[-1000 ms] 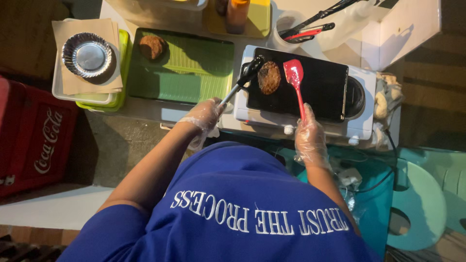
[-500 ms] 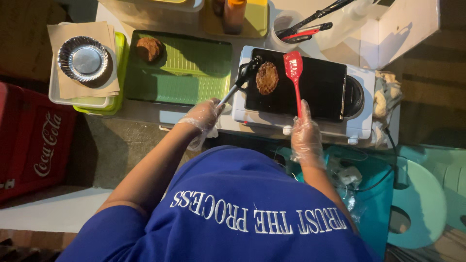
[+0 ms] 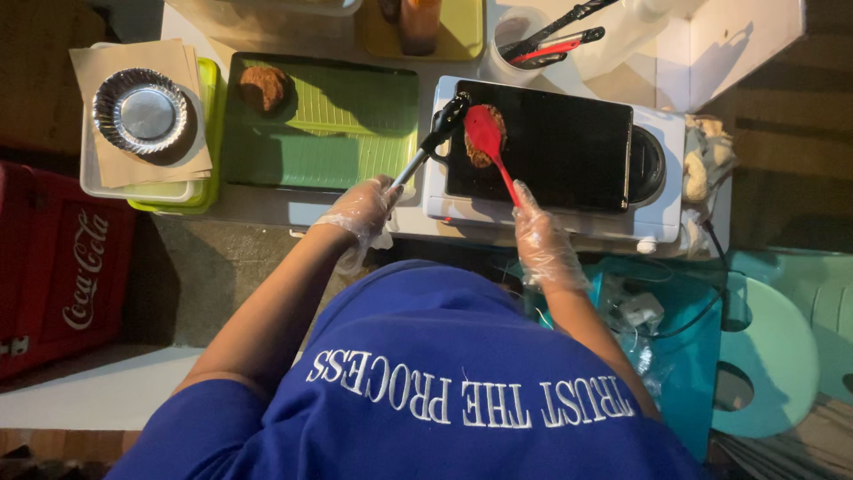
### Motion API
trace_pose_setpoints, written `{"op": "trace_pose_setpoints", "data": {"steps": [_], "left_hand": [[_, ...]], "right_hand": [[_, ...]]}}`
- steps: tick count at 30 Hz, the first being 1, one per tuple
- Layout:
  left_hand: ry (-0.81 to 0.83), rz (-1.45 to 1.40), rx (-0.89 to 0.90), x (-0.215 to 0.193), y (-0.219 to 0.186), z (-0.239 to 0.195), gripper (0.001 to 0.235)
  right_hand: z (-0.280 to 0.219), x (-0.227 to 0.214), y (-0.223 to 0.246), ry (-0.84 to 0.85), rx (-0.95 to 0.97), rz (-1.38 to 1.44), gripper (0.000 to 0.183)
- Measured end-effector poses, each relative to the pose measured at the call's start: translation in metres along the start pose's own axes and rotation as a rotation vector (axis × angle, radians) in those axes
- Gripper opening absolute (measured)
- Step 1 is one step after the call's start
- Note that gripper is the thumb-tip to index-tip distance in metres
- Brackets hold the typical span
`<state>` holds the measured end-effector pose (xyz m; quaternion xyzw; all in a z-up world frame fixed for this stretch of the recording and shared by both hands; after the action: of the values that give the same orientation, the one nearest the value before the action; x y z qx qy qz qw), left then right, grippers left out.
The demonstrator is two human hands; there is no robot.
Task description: The person flips burger patties on a hot griddle using a pair of tongs and a spatula.
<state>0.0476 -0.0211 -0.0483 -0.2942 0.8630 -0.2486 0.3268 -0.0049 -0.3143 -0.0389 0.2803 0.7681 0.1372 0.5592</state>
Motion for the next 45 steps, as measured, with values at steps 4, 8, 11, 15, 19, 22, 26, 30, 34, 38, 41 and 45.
{"op": "trace_pose_setpoints", "data": {"steps": [4, 8, 11, 15, 19, 22, 26, 30, 34, 38, 41, 45], "left_hand": [[0.011, -0.011, -0.007, -0.002, 0.002, -0.006, 0.044], [-0.041, 0.011, 0.089, -0.006, -0.002, -0.006, 0.044], [-0.029, -0.057, 0.057, -0.005, 0.000, -0.008, 0.044], [0.024, -0.049, 0.009, -0.004, -0.004, -0.014, 0.041], [0.017, -0.063, 0.003, -0.006, -0.003, -0.016, 0.039], [0.048, -0.083, 0.005, -0.001, 0.006, -0.010, 0.038], [0.051, -0.091, 0.044, 0.013, 0.013, 0.003, 0.039], [0.051, -0.117, 0.002, 0.021, 0.016, 0.010, 0.045], [0.070, -0.135, -0.018, 0.019, 0.013, 0.008, 0.046], [0.069, 0.000, 0.004, 0.007, 0.007, 0.000, 0.044], [0.061, -0.015, 0.008, 0.001, 0.006, 0.002, 0.044], [0.055, 0.045, 0.064, 0.006, -0.002, 0.011, 0.044]], "right_hand": [[-0.002, -0.010, 0.000, -0.182, -0.272, 0.193, 0.048], [-0.017, 0.003, -0.023, -0.069, 0.011, 0.180, 0.047], [-0.031, 0.002, -0.001, -0.105, -0.167, 0.103, 0.049], [-0.029, -0.001, 0.003, -0.056, -0.074, 0.013, 0.049], [-0.032, -0.008, -0.023, -0.097, 0.096, 0.156, 0.052], [-0.039, -0.024, -0.017, -0.392, -0.283, 0.076, 0.051], [-0.028, 0.008, -0.043, -0.257, -0.101, 0.177, 0.054], [-0.017, 0.041, -0.033, -0.209, -0.161, 0.223, 0.055], [-0.009, 0.059, -0.019, -0.309, -0.301, 0.265, 0.048], [0.005, 0.072, -0.029, -0.312, -0.259, 0.410, 0.036], [0.012, 0.085, -0.044, -0.275, -0.222, 0.500, 0.027], [0.019, 0.118, -0.075, -0.111, -0.058, 0.840, 0.021]]}}
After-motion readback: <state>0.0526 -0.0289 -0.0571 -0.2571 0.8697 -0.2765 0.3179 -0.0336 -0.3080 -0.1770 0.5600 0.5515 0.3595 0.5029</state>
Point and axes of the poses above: each hand's wrist, its own z-axis towards the middle knuckle, its own x-axis out of the palm, y = z × x, the point moved 7 cm from there along z, towards the middle knuckle, and after that the axes turned 5 degrees about y, right-handed, at the moved point
